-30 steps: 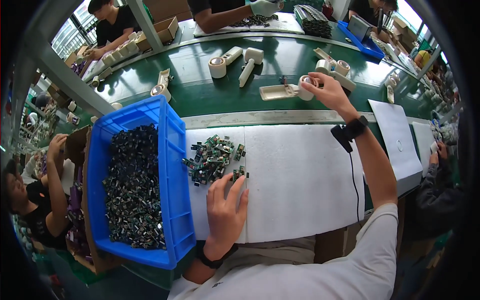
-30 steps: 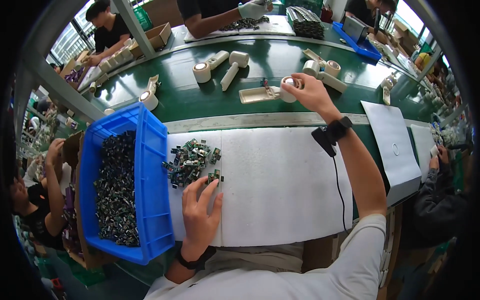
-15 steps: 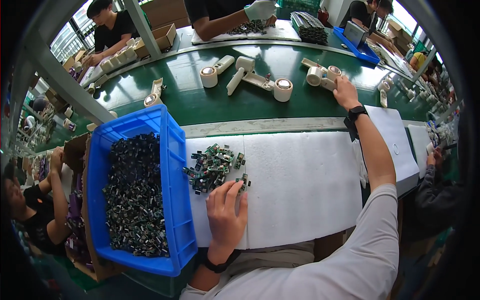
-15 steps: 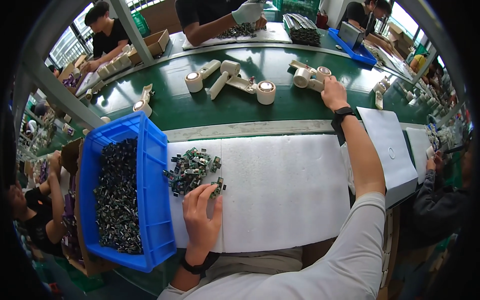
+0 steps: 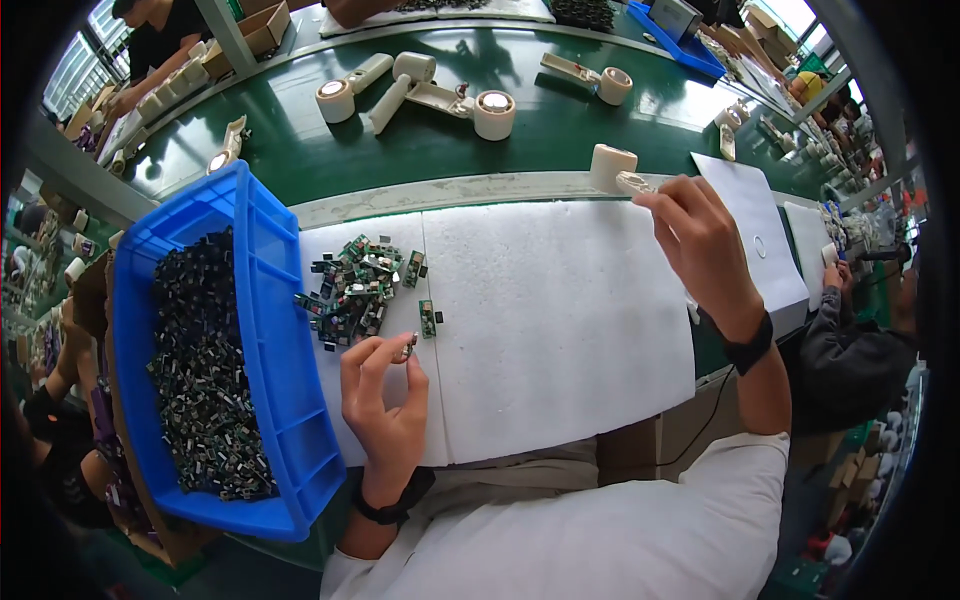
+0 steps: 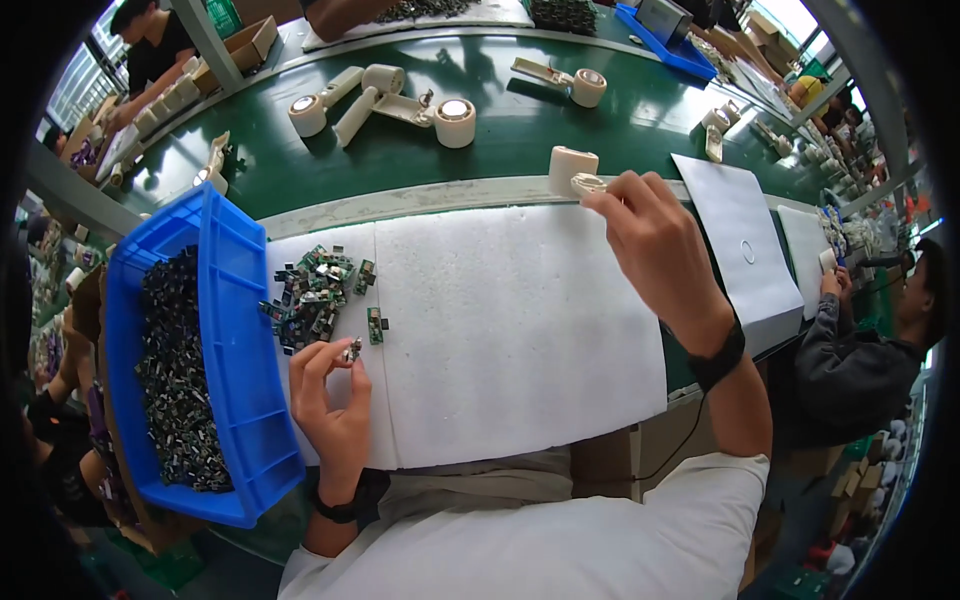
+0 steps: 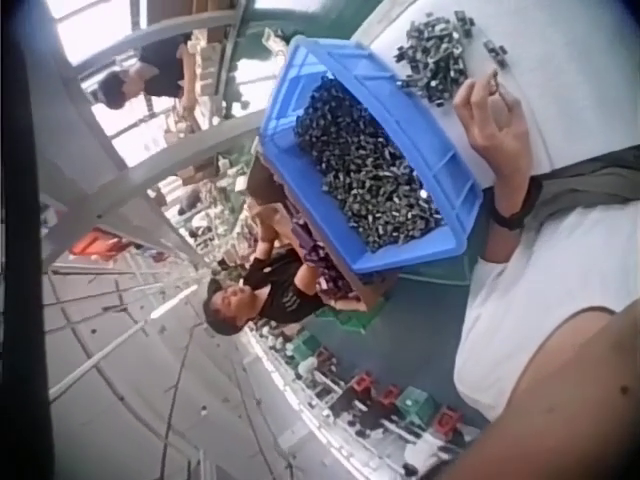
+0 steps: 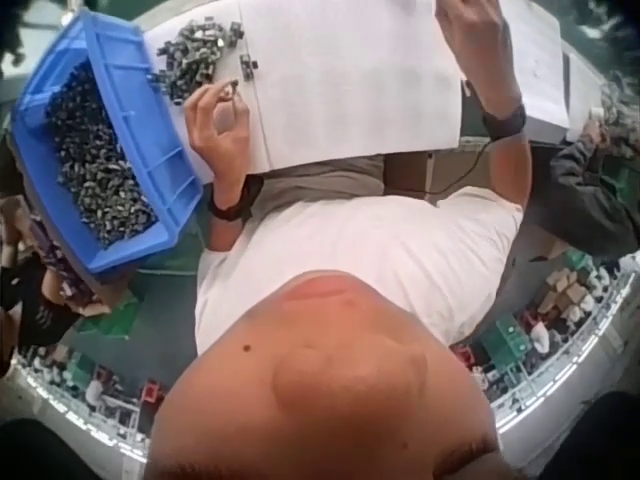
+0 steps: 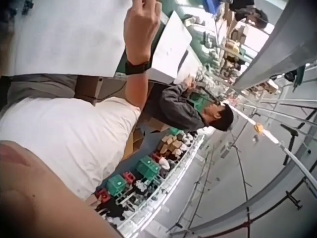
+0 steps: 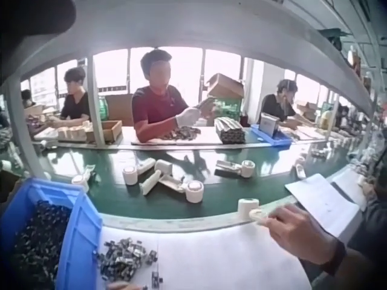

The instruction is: Assembling small printed circuit boards into plastic housings on a production line.

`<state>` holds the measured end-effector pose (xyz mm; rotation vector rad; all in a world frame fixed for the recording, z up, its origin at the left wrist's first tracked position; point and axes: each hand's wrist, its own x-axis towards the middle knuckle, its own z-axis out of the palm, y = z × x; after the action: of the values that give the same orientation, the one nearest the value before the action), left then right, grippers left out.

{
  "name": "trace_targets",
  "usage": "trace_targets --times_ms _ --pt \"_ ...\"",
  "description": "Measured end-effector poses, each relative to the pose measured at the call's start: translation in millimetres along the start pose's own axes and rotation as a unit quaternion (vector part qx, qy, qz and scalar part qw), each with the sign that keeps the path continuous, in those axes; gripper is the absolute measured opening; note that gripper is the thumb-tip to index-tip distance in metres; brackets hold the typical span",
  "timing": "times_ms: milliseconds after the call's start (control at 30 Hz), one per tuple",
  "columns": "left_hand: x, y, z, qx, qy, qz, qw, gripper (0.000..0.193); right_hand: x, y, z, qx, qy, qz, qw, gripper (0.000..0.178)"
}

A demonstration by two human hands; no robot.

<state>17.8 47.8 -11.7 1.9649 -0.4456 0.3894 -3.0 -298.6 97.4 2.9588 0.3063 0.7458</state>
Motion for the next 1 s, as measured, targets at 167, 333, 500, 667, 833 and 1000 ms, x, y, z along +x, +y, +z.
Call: trace_targets --times_ms 167,333,500,667,833,1000 --pt "5.0 3.2 7.1 -0.034 0.010 -0.011 0.999 0.041 -67.8 -112.5 -26.9 0.071 -0.090 -0.001 0.993 0.036" --pt "4.0 -0.6 4.3 -0.022 -0.058 -0.009 0.998 0.040 -87.9 -166.8 -5.0 0.287 -0.055 0.017 0.956 0.035" --pt "3.5 -2.4 5.7 -0.007 -0.055 0.016 0.998 0.037 -81.5 -147.5 -2.9 0.273 -0.001 0.147 0.951 0.029" --pt "5.2 2.3 9.2 0.035 -0.040 0.035 0.998 0.037 -61.7 -133.9 7.4 0.258 -0.078 0.113 0.956 0.025" --pt "-2.1 6.2 4.3 -0.026 -0.047 0.006 0.999 0.038 -59.1 -131.9 12.0 0.206 -0.109 0.028 0.972 0.023" --pt "-10.1 30.9 4.7 -0.219 -0.196 0.013 0.956 0.038 -61.4 -130.7 10.7 0.310 -0.092 0.059 0.944 0.021"
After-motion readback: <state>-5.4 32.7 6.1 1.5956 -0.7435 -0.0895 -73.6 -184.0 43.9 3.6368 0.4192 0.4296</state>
